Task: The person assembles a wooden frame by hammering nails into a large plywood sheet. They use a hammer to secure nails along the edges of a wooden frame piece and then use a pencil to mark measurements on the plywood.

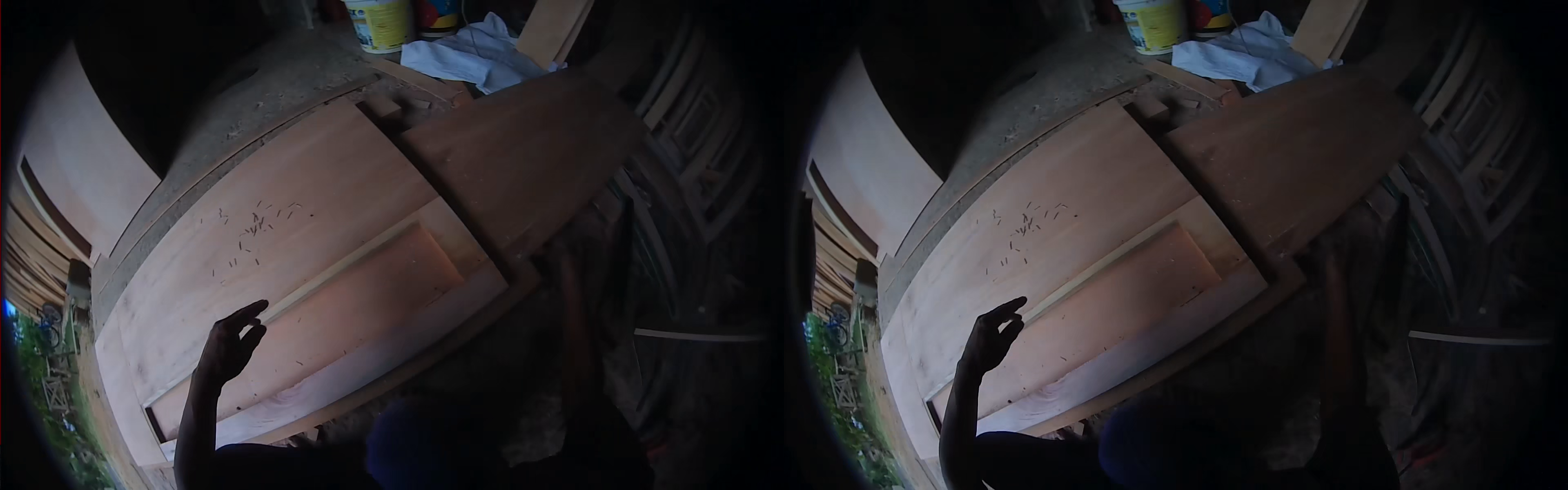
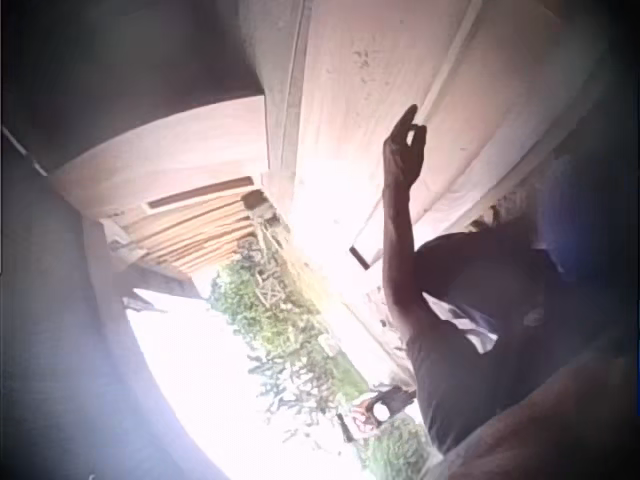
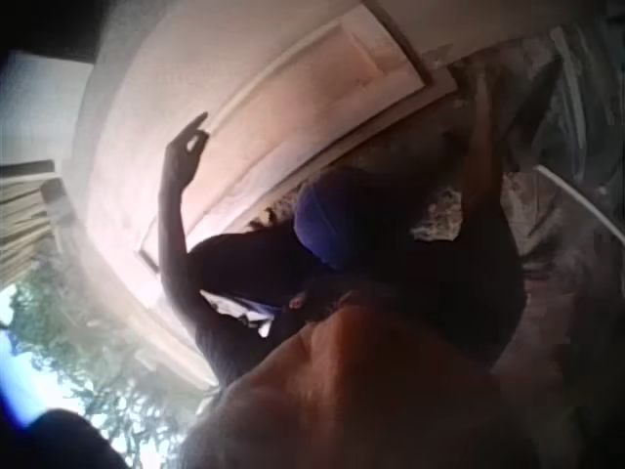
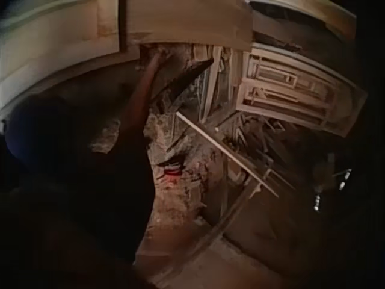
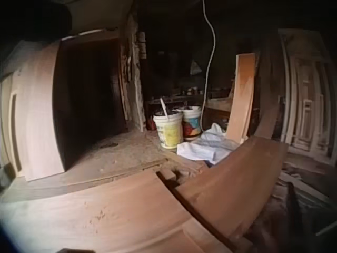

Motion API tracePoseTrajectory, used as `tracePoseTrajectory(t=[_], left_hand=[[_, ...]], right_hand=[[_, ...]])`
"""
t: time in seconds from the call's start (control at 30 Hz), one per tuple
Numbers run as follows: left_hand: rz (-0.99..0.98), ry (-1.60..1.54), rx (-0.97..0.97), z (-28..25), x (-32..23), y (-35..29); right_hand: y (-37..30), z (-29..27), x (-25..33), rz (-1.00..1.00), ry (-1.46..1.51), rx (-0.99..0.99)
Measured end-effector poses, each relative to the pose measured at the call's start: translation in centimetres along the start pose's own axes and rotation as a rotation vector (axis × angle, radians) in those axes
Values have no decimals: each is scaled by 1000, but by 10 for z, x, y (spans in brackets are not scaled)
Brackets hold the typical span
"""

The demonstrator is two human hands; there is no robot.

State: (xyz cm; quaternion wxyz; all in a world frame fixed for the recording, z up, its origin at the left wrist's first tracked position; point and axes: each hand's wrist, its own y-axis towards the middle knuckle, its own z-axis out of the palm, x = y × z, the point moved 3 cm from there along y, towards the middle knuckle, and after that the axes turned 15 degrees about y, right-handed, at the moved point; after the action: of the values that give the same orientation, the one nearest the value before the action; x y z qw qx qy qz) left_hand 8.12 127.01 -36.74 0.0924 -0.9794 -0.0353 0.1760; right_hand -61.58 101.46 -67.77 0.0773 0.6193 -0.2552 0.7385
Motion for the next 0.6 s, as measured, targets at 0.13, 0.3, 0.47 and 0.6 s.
tracePoseTrajectory(t=[0.13,0.3,0.47,0.6], left_hand=[[-39,56,45,-15,-36,11],[121,-26,55,12,-55,38],[261,-431,303,63,-119,83],[265,-634,533,137,-233,116]], right_hand=[[19,27,6,-2,404,47],[6,14,50,-137,755,29],[-66,80,129,-214,701,-89],[-126,100,157,-175,716,-164]])
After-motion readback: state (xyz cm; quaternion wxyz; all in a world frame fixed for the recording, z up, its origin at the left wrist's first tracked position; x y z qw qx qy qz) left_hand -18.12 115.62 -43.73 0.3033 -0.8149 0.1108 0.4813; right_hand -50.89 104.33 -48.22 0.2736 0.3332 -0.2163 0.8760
